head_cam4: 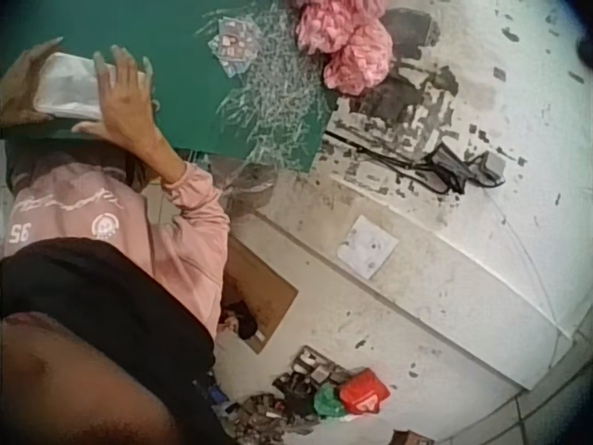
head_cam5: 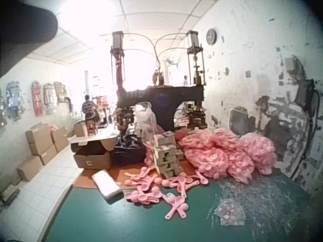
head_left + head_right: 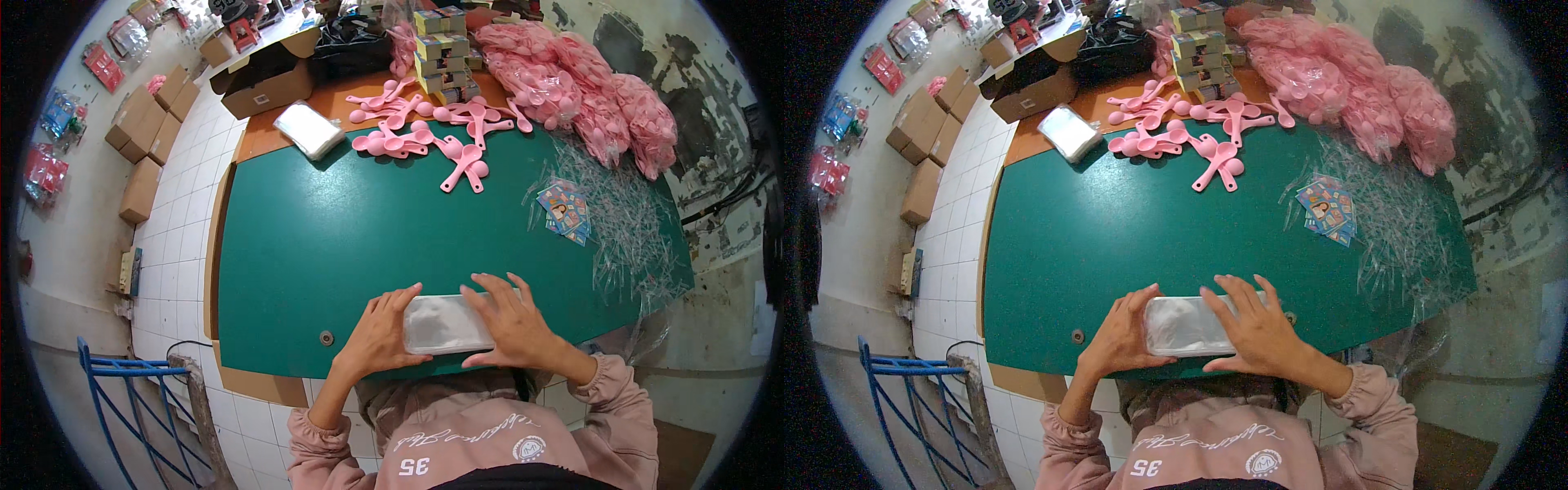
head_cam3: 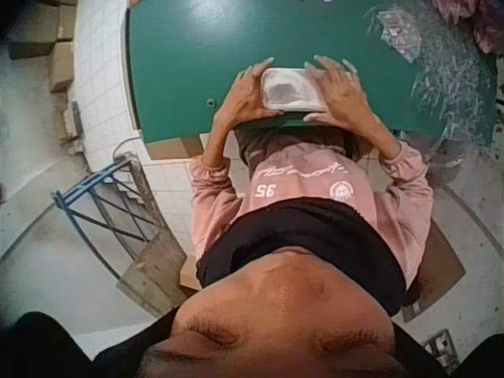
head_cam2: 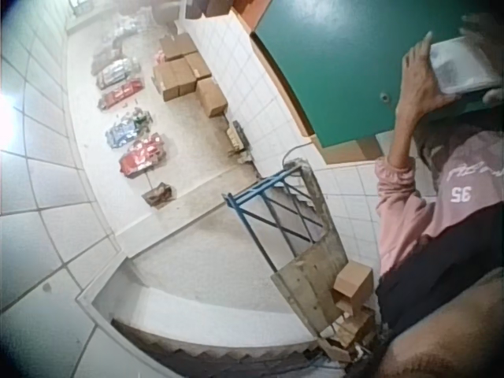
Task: The person opens a plastic bag containing white rectangular items and places them on the table. Then the person repeatedly picks up pink plastic spoons, inserts each spoon into a small clear plastic bag with a yellow label, and sets the sealed bags aside on the table.
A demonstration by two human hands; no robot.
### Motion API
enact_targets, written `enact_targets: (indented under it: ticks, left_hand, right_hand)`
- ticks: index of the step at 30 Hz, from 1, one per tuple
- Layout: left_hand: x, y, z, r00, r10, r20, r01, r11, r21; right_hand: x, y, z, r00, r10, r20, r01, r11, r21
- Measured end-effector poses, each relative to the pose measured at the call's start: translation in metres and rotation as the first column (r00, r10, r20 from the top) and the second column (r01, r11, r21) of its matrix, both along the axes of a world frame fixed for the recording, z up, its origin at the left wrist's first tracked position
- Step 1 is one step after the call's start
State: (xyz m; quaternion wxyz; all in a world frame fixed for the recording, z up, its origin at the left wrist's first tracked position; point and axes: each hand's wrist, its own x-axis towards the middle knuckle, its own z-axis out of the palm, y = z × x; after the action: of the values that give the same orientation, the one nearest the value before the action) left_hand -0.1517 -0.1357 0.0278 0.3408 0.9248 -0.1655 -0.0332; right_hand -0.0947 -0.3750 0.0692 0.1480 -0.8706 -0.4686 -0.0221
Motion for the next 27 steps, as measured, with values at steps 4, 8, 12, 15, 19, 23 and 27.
enact_targets:
  ticks: [4,8,12,15,19,23,27]
  left_hand:
    - [-0.009,0.000,-0.007,0.987,0.023,0.156,-0.020,1.000,-0.022]
    - [-0.028,-0.002,0.001,0.940,0.332,0.072,-0.283,0.882,-0.377]
    - [-0.053,-0.019,-0.004,0.752,0.549,-0.365,-0.655,0.565,-0.502]
    - [-0.065,-0.031,-0.002,0.725,0.600,-0.339,-0.659,0.462,-0.593]
    - [-0.069,-0.044,0.008,0.699,0.700,-0.148,-0.688,0.600,-0.409]
    - [-0.068,-0.050,0.005,0.666,0.703,-0.248,-0.703,0.480,-0.524]
    - [-0.074,-0.052,0.007,0.685,0.676,-0.272,-0.639,0.378,-0.670]
  right_hand:
    - [0.005,0.005,-0.008,0.989,0.076,-0.125,-0.095,0.983,-0.155]
    - [0.002,0.008,-0.008,0.994,0.067,-0.082,-0.081,0.979,-0.185]
    - [0.003,0.011,-0.001,0.989,0.064,-0.134,-0.087,0.981,-0.173]
    - [0.005,0.022,0.019,0.998,0.033,-0.048,-0.042,0.975,-0.218]
    - [0.034,0.073,0.022,0.911,0.407,-0.066,-0.412,0.895,-0.168]
    - [0.044,0.115,0.008,0.687,0.724,-0.071,-0.721,0.666,-0.192]
    - [0.037,0.122,0.016,0.606,0.795,0.005,-0.777,0.593,-0.212]
